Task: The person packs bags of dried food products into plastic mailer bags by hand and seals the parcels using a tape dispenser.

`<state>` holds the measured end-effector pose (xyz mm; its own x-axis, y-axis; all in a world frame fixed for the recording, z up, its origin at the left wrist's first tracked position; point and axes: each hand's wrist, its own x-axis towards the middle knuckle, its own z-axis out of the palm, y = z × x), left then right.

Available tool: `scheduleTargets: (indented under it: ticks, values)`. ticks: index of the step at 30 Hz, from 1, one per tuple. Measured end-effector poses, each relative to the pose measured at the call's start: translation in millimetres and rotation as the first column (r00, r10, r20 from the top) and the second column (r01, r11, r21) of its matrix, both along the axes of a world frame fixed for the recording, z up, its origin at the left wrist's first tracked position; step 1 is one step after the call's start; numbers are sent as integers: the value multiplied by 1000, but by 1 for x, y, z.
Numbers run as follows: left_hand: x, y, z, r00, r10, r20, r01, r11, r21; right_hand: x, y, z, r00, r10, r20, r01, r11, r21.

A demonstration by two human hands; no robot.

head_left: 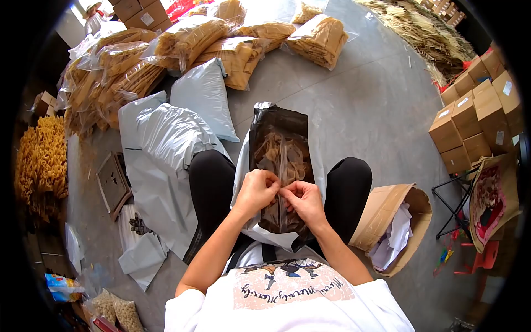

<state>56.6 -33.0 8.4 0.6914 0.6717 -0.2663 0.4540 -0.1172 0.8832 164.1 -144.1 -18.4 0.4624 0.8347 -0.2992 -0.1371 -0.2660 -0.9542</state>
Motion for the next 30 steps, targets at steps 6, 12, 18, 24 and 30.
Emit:
scheduleTargets:
  ticks: [6,12,18,24,30]
  values:
    - [0,-3,-8,997,72,-1,-72,996,-51,-7,-4,-2,997,-74,34,72,996,50]
    - [-2,-14,-19,995,71,67,-93,902,421,-7,-5,1,991,-85,100,82,996,29]
    - [1,-4,38,982,182,58,-161,623,765,1,0,43,845,53,533,-15,997,-76]
    - [13,34,27,936,344,-69,-69,373,925,6,22,37,416,72,907,-224,974,25]
    - [-2,41,51,970,241,-34,-147,691,708,-3,22,14,303,209,930,-317,942,-108]
